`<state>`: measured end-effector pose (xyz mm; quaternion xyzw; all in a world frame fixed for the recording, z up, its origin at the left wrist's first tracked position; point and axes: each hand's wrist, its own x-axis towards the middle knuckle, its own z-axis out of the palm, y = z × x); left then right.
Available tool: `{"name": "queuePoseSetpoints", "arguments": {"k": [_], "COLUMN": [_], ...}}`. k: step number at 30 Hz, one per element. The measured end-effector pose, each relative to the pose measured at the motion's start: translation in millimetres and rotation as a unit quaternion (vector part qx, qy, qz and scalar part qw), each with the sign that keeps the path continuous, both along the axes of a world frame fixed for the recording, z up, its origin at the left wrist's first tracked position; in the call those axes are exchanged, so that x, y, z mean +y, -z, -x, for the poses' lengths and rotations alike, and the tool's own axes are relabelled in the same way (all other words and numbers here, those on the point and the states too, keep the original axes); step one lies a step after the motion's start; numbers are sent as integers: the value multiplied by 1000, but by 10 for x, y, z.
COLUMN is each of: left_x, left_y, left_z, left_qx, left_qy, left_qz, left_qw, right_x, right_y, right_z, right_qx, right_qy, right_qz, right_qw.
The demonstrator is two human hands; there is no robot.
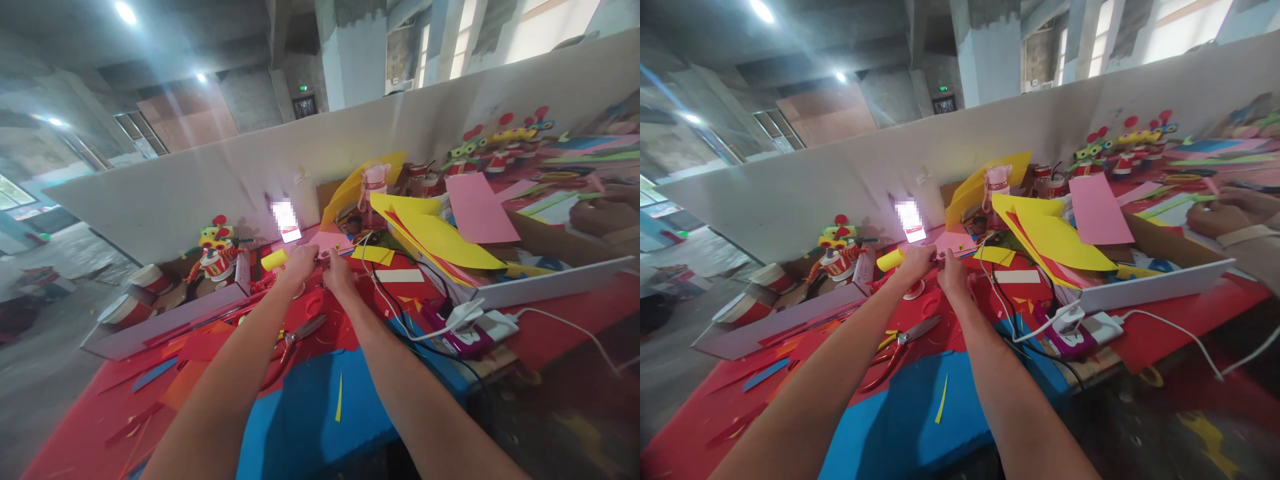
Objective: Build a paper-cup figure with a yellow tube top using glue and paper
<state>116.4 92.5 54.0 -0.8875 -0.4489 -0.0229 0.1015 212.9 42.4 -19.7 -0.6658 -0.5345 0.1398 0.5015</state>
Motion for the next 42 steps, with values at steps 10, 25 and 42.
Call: {"name": "queuePoseSetpoints", "arguments": {"k": [10, 25, 42], "left_x": [0, -661, -1008], "left_y": [8, -163, 735], "left_z": [28, 624, 1403], "left_qx": [-2, -254, -303], "left_qy": [28, 152, 15], "left_qz": [-1, -156, -53], "left_qw": [1000, 942, 951], "right_x": [-100, -283, -868], "right_y": [-134, -339, -58], "right_z": [-4, -281, 872], "right_qx": [-50, 1, -144], "right_qy": [-4, 108, -290], "right_qz": [52, -158, -23], "right_qw": [997, 981, 946]}}
